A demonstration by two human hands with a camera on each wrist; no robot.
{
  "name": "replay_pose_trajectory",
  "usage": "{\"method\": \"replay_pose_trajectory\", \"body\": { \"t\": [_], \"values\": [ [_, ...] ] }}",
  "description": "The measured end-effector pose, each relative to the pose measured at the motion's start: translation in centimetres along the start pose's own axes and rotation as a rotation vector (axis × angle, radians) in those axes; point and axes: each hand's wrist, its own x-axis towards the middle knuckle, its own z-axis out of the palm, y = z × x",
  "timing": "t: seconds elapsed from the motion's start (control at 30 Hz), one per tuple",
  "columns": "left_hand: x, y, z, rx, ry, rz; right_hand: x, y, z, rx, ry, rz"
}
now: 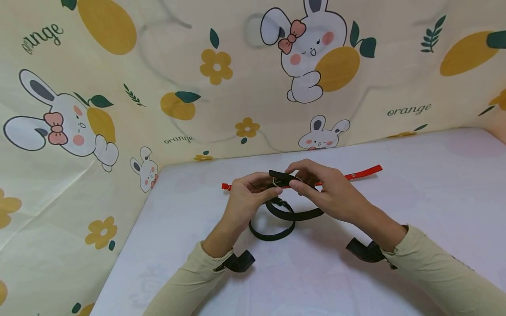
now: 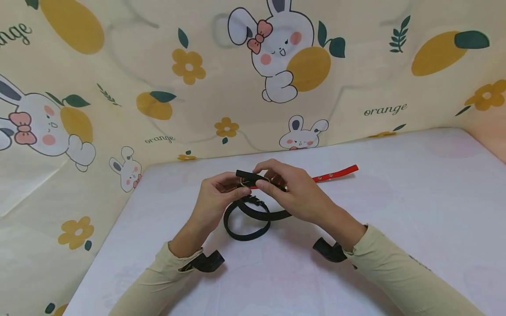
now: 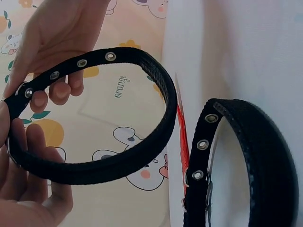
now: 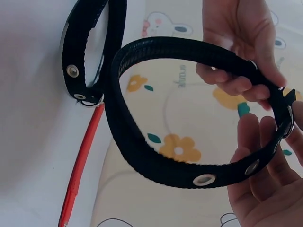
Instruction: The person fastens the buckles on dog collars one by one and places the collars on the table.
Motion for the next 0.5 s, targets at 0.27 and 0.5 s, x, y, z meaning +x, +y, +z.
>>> {"method": "replay_pose_trajectory", "body": {
  "t": [0.27, 0.5],
  "values": [
    [0.05, -0.06, 0.08, -0.019, 0.025, 0.001, -0.05, -0.30, 0.08, 0.004, 0.027, 0.060],
    [0.01, -0.09, 0.11, -0.022, 0.049, 0.002, -0.07, -0.44, 0.11, -0.003, 0.055, 0.087]
  ]
}}
